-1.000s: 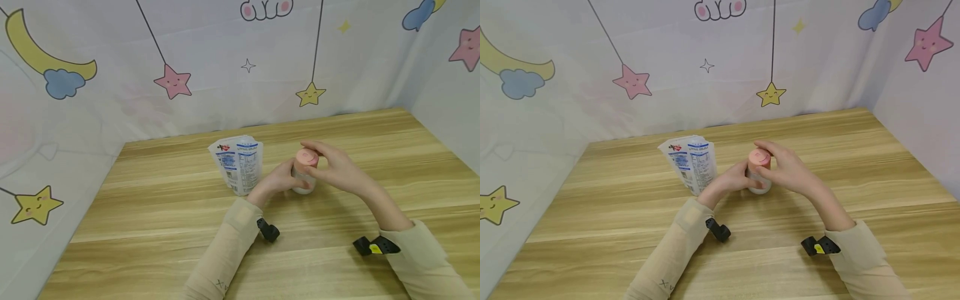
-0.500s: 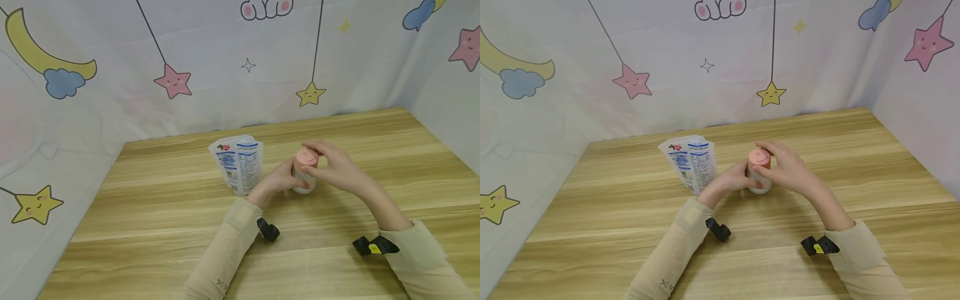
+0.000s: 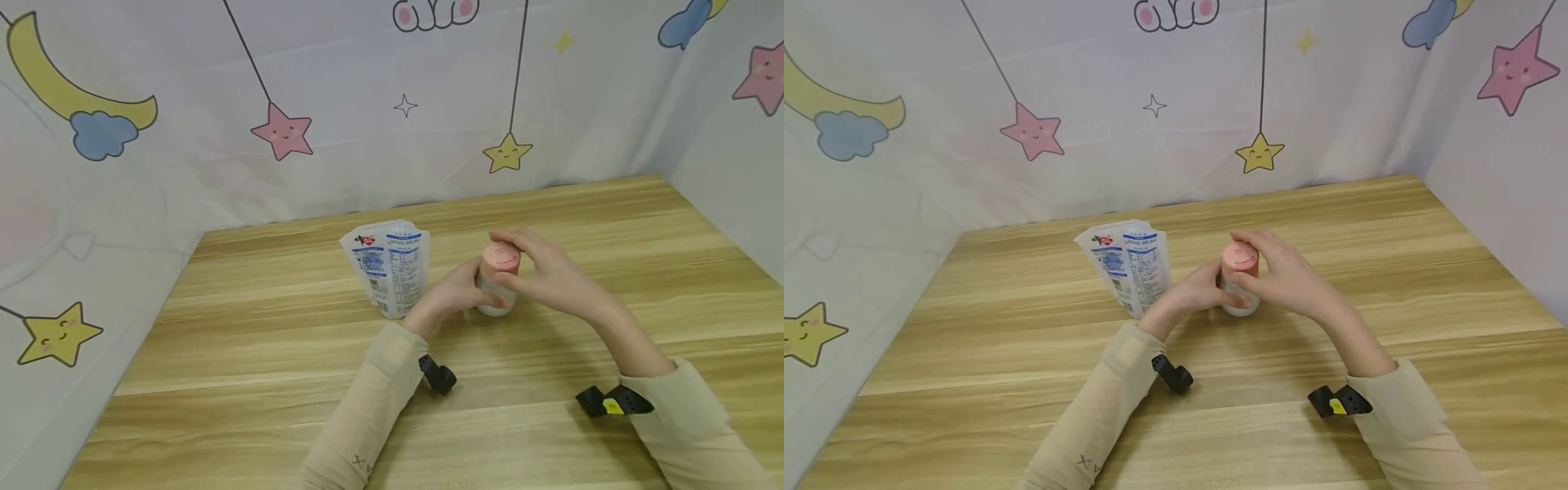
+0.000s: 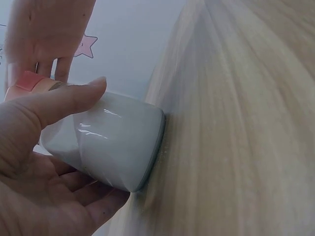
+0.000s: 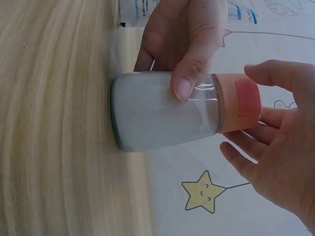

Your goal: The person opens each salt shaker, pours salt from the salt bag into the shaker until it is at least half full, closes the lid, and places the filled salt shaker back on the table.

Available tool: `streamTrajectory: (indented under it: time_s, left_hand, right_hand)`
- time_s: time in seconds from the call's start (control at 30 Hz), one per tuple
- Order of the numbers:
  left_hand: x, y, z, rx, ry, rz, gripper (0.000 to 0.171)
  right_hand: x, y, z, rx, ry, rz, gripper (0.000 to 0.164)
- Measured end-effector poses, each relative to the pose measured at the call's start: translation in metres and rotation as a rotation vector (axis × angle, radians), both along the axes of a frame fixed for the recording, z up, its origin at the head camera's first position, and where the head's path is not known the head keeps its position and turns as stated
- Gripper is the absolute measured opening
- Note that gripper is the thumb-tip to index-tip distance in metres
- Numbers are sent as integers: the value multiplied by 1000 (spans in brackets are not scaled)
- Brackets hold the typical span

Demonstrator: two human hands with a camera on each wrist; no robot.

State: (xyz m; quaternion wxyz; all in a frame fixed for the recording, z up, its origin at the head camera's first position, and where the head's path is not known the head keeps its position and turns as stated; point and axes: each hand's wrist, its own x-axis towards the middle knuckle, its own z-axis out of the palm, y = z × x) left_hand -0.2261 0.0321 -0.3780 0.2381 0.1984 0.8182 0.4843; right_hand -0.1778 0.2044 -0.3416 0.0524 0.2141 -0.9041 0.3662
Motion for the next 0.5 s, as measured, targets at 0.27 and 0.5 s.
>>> streamTrajectory:
  time_s: [0.27, 0.5]
  left_hand:
    - [0, -1, 0, 5, -8, -5, 69]
    - [-1, -1, -1, 7, -6, -8, 70]
  right_hand:
    - [1, 0, 0, -13, 12, 27, 56]
    - [0, 1, 0, -5, 5, 17, 56]
